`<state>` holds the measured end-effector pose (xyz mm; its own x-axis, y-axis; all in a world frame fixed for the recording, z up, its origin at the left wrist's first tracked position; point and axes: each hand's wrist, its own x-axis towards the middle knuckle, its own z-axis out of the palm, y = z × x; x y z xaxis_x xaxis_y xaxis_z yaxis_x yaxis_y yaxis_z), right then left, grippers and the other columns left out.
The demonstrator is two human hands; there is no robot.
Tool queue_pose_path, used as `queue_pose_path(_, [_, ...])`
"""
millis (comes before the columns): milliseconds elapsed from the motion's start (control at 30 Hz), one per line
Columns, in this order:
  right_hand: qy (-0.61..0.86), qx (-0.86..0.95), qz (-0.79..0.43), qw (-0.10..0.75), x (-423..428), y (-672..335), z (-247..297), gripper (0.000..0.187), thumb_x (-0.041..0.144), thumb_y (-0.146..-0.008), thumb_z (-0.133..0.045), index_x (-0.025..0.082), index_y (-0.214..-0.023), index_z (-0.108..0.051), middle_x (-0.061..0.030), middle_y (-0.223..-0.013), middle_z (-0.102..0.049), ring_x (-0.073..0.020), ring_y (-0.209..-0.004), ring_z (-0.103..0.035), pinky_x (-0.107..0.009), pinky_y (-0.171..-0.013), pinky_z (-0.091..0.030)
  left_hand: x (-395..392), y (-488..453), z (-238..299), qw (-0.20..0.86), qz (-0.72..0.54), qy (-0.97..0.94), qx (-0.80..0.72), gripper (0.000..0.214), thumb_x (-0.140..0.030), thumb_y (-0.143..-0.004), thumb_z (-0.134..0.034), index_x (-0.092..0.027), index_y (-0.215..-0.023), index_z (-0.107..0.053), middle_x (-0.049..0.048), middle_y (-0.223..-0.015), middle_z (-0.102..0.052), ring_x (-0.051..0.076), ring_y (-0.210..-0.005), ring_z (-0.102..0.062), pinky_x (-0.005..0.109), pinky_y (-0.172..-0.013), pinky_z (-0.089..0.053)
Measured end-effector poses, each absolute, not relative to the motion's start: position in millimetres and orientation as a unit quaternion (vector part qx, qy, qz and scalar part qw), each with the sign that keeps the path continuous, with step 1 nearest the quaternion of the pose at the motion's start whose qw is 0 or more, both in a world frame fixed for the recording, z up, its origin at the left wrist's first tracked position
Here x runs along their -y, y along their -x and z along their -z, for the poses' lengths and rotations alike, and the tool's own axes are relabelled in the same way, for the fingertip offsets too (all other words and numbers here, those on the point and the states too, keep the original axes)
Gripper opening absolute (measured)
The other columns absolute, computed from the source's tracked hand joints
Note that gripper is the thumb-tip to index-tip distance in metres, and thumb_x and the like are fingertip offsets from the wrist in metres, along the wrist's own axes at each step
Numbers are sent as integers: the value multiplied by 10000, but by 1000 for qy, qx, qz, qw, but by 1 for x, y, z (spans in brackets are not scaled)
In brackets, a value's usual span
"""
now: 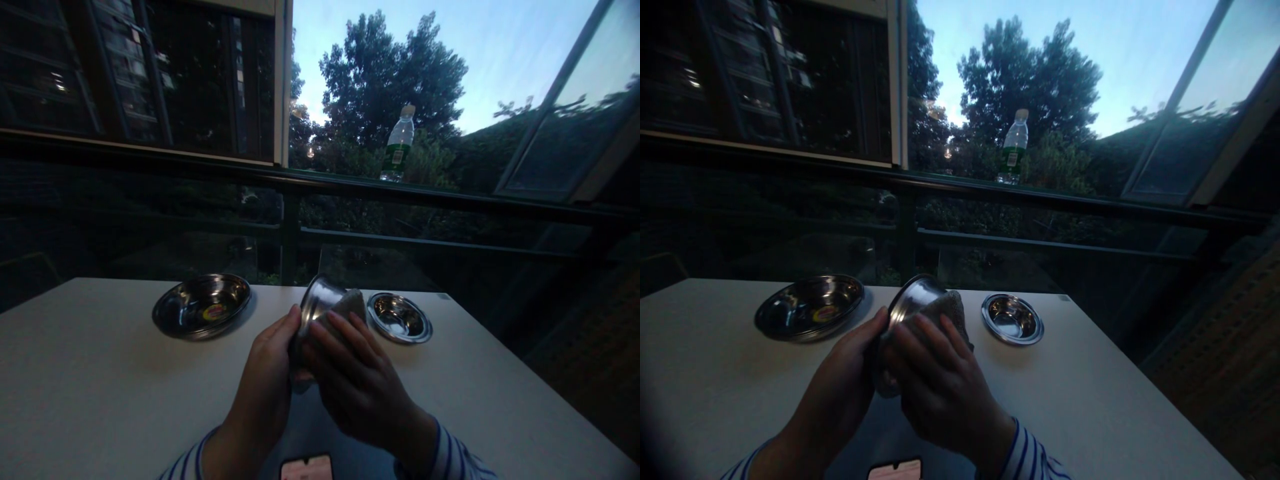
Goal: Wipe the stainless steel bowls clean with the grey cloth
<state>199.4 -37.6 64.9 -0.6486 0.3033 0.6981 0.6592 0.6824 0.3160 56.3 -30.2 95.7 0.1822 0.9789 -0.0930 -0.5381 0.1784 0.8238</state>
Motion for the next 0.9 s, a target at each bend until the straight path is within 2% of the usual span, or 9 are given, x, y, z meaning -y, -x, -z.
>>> queue_pose_path(100, [252, 863, 308, 312, 38, -197, -60, 405, 160, -807, -452, 152, -1207, -512, -53, -1305, -479, -251, -1269, -311, -473, -1048, -274, 29, -54, -98, 690, -551, -339, -325, 308, -384, -763, -563, -119, -887, -655, 49, -727, -656, 123, -543, -561, 222, -493, -423])
queue_pose_path(233, [292, 851, 283, 333, 37, -201, -63, 450, 179, -798, -462, 144, -1246, -471, -92, -1333, -435, -282, -1271, -300, -516, -1029, -275, 30, -56, -99, 672, -535, -393, -328, 244, -359, -764, -570, -135, -792, -664, 20, -678, -629, 100, -536, -523, 211, -538, -430])
queue_pose_path(333, [317, 845, 234, 362, 35, -207, -69, 445, 208, -821, -445, 127, -1259, -442, -130, -1353, -391, -298, -1279, -277, -539, -1010, -289, 31, -58, -96, 636, -529, -432, -361, 246, -362, -759, -569, -139, -690, -646, -1, -588, -582, 98, -521, -500, 202, -530, -416])
queue_pose_path(500, [392, 819, 106, 405, 27, -219, -73, 412, 202, -885, -361, 158, -1293, -393, -117, -1353, -390, -236, -1272, -305, -478, -1015, -322, 35, -59, -91, 569, -535, -465, -416, 299, -411, -737, -581, -147, -598, -605, -17, -513, -528, 104, -515, -495, 189, -489, -382])
queue_pose_path(600, [411, 814, 9, 410, 23, -230, -74, 447, 247, -914, -308, 189, -1356, -299, -88, -1387, -354, -208, -1285, -295, -444, -1039, -305, 34, -56, -95, 575, -540, -436, -432, 284, -404, -733, -588, -144, -625, -627, 3, -539, -577, 128, -540, -546, 200, -500, -413])
queue_pose_path(700, [398, 829, -40, 392, 21, -239, -76, 493, 289, -918, -307, 221, -1395, -204, -58, -1434, -274, -200, -1313, -240, -428, -1058, -277, 29, -52, -103, 630, -550, -360, -413, 241, -360, -752, -580, -135, -717, -658, 25, -600, -641, 150, -579, -601, 229, -556, -466])
queue_pose_path(800, [406, 818, -9, 408, 21, -242, -78, 506, 274, -911, -329, 235, -1397, -191, -55, -1437, -264, -196, -1316, -234, -427, -1060, -274, 21, -49, -111, 681, -562, -265, -387, 208, -264, -804, -514, -125, -808, -669, 47, -645, -679, 165, -609, -639, 259, -590, -503])
queue_pose_path(900, [412, 817, 55, 398, 25, -234, -78, 498, 234, -903, -329, 197, -1388, -224, -90, -1439, -251, -219, -1321, -215, -458, -1043, -290, 16, -48, -115, 707, -558, -218, -376, 221, -212, -828, -467, -119, -828, -667, 53, -609, -680, 167, -574, -650, 271, -563, -522])
